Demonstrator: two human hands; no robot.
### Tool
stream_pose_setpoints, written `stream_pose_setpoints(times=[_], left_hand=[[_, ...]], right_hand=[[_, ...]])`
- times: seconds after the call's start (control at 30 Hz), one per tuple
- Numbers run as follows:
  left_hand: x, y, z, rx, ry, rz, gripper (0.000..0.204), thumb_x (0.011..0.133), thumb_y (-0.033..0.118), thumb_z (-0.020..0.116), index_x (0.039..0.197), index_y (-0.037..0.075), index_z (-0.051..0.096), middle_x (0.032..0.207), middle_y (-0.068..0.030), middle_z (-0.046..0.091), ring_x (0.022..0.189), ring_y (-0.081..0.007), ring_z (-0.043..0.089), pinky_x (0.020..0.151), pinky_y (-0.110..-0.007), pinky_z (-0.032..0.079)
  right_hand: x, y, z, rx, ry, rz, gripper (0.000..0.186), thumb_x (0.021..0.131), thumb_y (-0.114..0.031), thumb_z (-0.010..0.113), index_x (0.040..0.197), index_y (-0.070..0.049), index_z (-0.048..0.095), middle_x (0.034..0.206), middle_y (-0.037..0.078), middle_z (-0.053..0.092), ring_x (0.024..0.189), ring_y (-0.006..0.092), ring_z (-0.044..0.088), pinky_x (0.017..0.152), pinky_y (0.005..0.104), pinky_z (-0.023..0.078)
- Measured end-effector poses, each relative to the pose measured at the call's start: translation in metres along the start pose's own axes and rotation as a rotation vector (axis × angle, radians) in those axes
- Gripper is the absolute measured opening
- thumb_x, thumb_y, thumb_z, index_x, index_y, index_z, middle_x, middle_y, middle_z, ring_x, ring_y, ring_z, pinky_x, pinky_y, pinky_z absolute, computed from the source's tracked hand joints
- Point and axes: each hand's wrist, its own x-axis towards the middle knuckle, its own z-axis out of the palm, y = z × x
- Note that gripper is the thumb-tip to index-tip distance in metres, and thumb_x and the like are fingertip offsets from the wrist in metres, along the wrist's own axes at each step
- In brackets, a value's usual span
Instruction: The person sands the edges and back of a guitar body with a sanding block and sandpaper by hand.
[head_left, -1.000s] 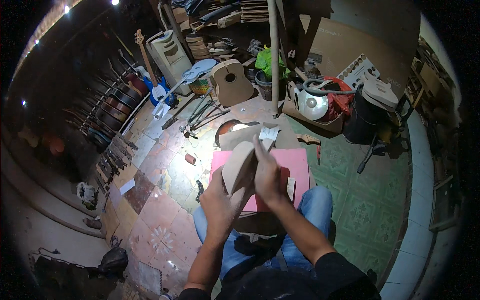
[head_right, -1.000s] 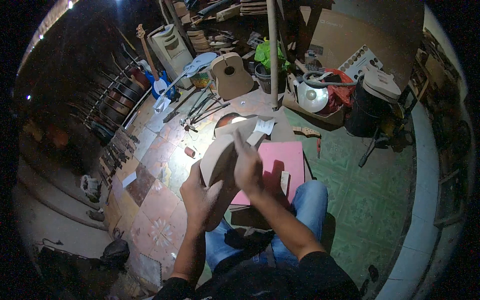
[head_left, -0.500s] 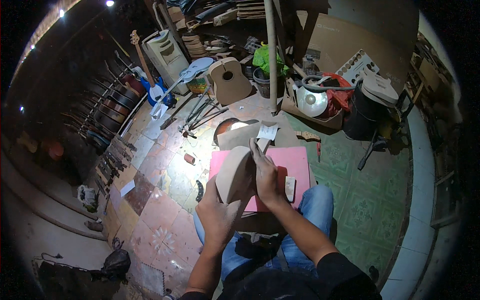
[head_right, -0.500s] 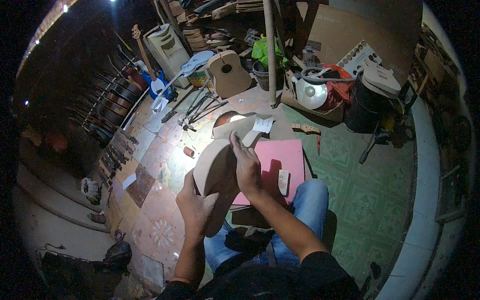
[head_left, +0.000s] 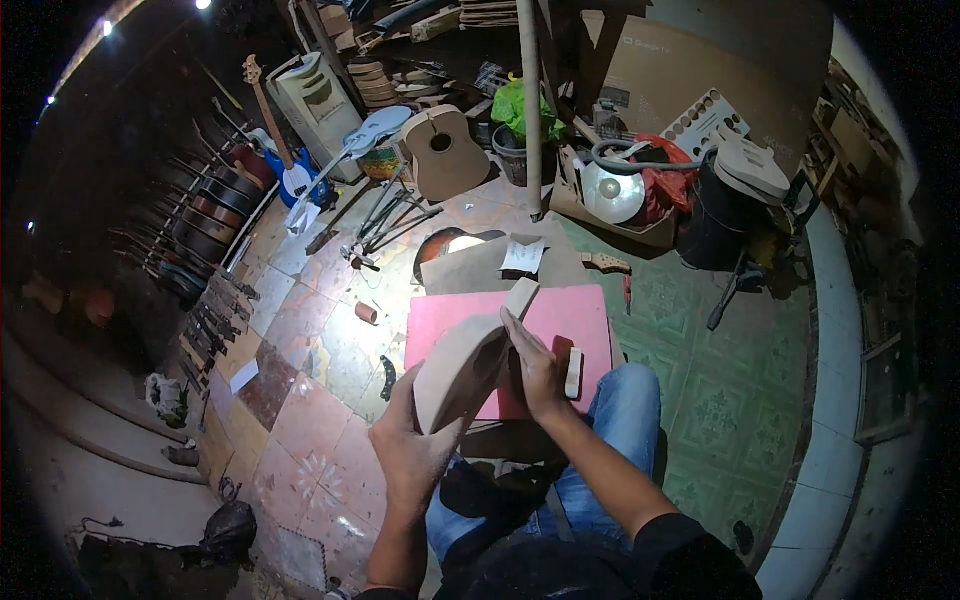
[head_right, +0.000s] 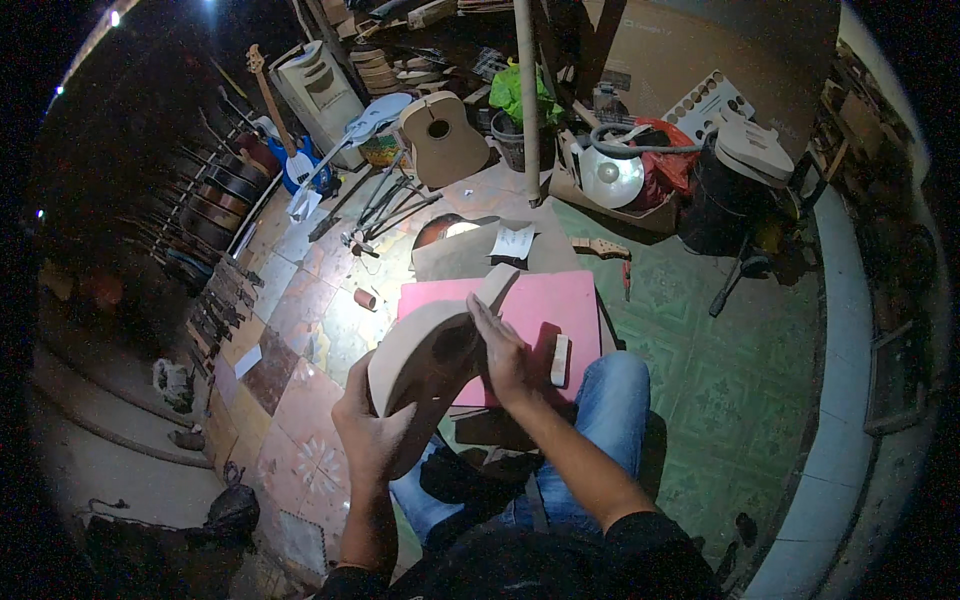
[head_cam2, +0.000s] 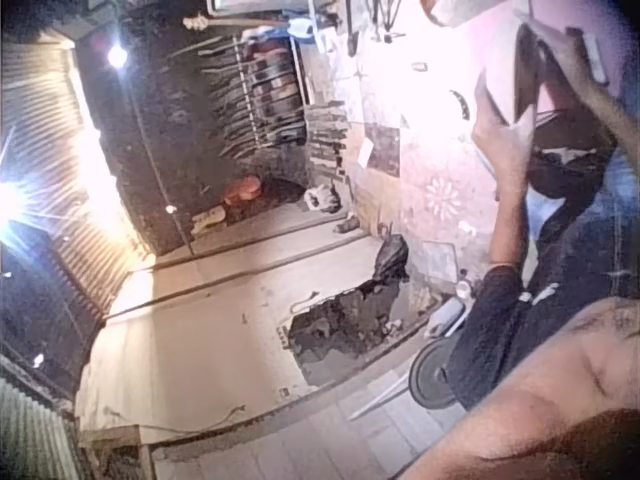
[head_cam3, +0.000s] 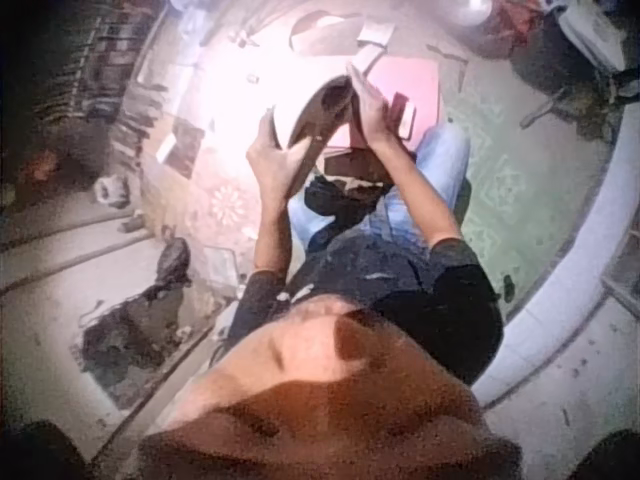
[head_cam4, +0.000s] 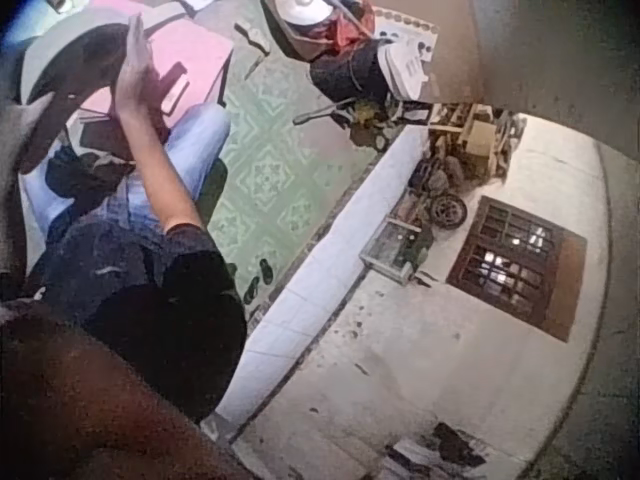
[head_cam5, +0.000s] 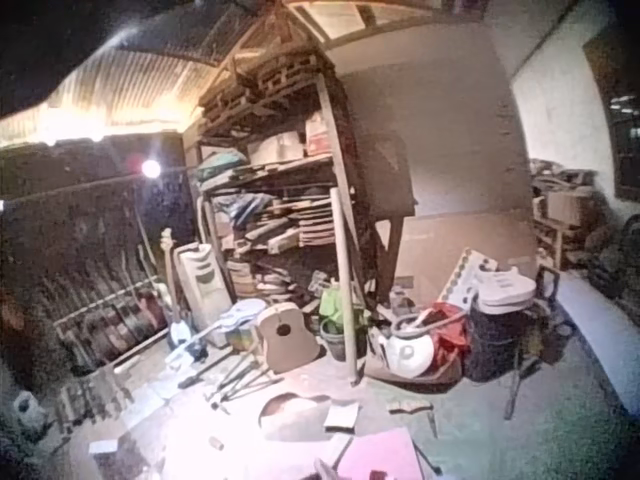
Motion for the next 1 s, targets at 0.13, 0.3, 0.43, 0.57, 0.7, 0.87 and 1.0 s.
stream_pose_setpoints(times=[0.13,0.3,0.43,0.57,0.7,0.87,1.0], left_hand=[[0.007,-0.015,-0.012,-0.097,-0.064,-0.046,0.068,0.066,0.002,0.085,0.13,0.001,0.065,0.109,-0.0148,0.077,0.103,-0.0161,0.072,0.09,-0.031,0.057],[0.009,-0.032,-0.037,-0.077,-0.093,-0.058,0.066,0.064,-0.001,0.081,0.128,-0.001,0.065,0.109,-0.0148,0.076,0.105,-0.0165,0.071,0.094,-0.032,0.055],[0.007,-0.039,-0.048,-0.183,-0.204,-0.086,0.065,0.065,-0.003,0.079,0.128,-0.001,0.065,0.114,-0.0133,0.075,0.108,-0.0169,0.07,0.096,-0.032,0.054],[0.004,-0.041,-0.05,-0.172,-0.208,-0.113,0.063,0.067,-0.003,0.076,0.13,-0.002,0.065,0.116,-0.0147,0.074,0.109,-0.0182,0.07,0.098,-0.032,0.054],[0.004,-0.045,-0.05,-0.119,-0.185,-0.084,0.062,0.068,0.0,0.076,0.13,-0.001,0.067,0.118,-0.0177,0.074,0.111,-0.0213,0.072,0.098,-0.034,0.055],[0.006,-0.041,-0.051,-0.036,-0.217,-0.061,0.062,0.068,0.002,0.078,0.13,0.004,0.068,0.117,-0.0182,0.075,0.108,-0.0249,0.075,0.094,-0.034,0.057],[0.003,-0.038,-0.047,-0.007,-0.21,-0.02,0.061,0.069,0.003,0.079,0.129,0.006,0.069,0.114,-0.0168,0.075,0.105,-0.0275,0.076,0.091,-0.034,0.058]], right_hand=[[0.02,0.047,-0.017,-0.395,-0.049,-0.009,0.057,0.086,0.01,0.051,0.14,-0.002,0.062,0.143,0.02,0.062,0.131,0.034,0.062,0.11,0.0387,0.049],[0.005,0.006,-0.015,-0.243,-0.134,-0.125,0.054,0.079,0.009,0.052,0.128,-0.002,0.071,0.127,0.018,0.072,0.116,0.0357,0.069,0.101,0.0418,0.053],[0.017,0.048,-0.034,-0.578,-0.046,-0.16,0.046,0.083,0.006,0.053,0.12,-0.008,0.075,0.131,0.013,0.071,0.088,0.0315,0.07,0.081,0.0446,0.053],[-0.004,0.012,-0.017,-0.336,-0.159,-0.215,0.045,0.082,0.006,0.055,0.12,-0.006,0.075,0.129,0.013,0.072,0.09,0.0323,0.07,0.083,0.0428,0.053],[0.011,0.026,-0.024,-0.547,-0.011,-0.212,0.048,0.077,0.009,0.058,0.118,-0.007,0.076,0.123,0.013,0.074,0.083,0.0309,0.069,0.077,0.0393,0.053],[-0.003,0.039,-0.022,-0.529,-0.143,-0.211,0.044,0.08,0.006,0.056,0.118,-0.006,0.076,0.124,0.012,0.074,0.085,0.0303,0.069,0.081,0.0413,0.053],[-0.006,0.026,-0.019,-0.608,-0.103,-0.209,0.04,0.084,0.003,0.055,0.117,-0.007,0.076,0.125,0.011,0.074,0.084,0.029,0.068,0.079,0.0418,0.053]])
